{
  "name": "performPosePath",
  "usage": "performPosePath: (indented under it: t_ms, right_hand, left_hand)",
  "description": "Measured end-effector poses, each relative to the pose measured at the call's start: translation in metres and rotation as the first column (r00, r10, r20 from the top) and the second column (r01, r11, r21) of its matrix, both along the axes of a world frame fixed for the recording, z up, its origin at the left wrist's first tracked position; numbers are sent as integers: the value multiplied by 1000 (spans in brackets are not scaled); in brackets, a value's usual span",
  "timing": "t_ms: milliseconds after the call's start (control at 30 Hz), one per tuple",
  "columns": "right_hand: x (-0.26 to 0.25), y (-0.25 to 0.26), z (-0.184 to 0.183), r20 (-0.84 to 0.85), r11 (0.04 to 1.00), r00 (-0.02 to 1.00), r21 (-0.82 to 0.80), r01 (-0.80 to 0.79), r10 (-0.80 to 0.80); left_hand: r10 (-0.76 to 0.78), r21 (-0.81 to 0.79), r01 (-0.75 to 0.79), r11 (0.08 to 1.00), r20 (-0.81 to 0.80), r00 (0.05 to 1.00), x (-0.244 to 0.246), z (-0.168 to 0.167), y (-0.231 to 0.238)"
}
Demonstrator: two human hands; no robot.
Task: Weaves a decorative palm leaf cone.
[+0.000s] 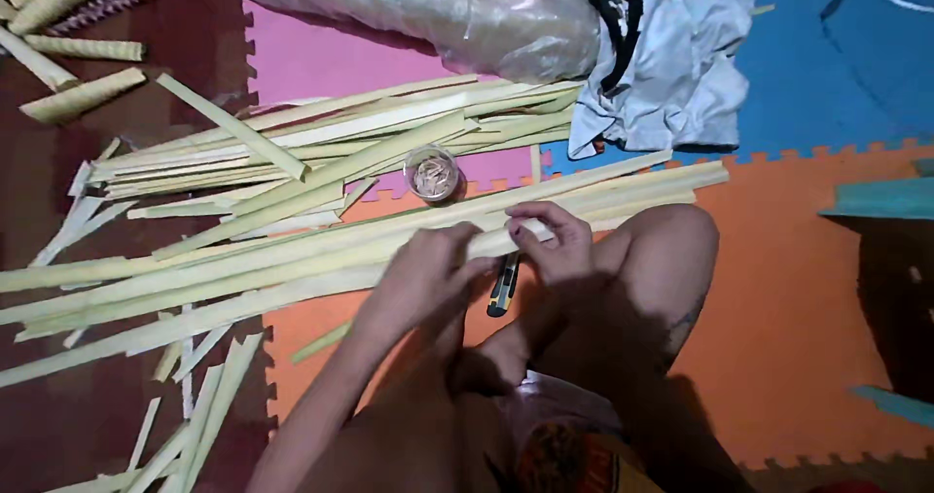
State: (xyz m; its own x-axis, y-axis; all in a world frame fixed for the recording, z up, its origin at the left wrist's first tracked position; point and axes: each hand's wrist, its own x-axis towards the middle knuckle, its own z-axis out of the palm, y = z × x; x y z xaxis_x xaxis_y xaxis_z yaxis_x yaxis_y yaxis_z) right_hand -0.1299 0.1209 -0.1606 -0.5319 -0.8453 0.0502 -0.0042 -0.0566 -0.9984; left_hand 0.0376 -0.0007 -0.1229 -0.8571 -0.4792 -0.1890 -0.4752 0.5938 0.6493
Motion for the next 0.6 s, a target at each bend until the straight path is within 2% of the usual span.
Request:
performPosePath:
  t_ms: [67,133,200,300,400,467,600]
  right_hand:
    - [10,1,11,125,997,992,-64,32,-24]
    - [12,6,18,180,990,979,-85,113,-97]
    - [17,9,22,96,963,966,-95,250,-241]
    - [17,11,31,-152,916,906,-142,375,-395]
    - [12,14,35,-465,916,790,-232,327,-400]
    - [8,15,36,-586,923,722,-327,205,-368]
    - [3,22,37,-738,948,619,-318,32,-268]
  left_hand:
    - [-44,4,45,999,-147,988,-22,6,3]
    - [9,98,14,995,-236,972,-28,13,1]
    - [98,305,-2,952,-301,949,-31,17,3]
    - [198,574,44,818,-352,915,-34,20,11]
    - [228,619,61,783,-377,898,-29,25,16]
    - [231,623,94,776,-421,877,-25,29,16]
    - [228,565,103,819,-485,844,-24,35,17]
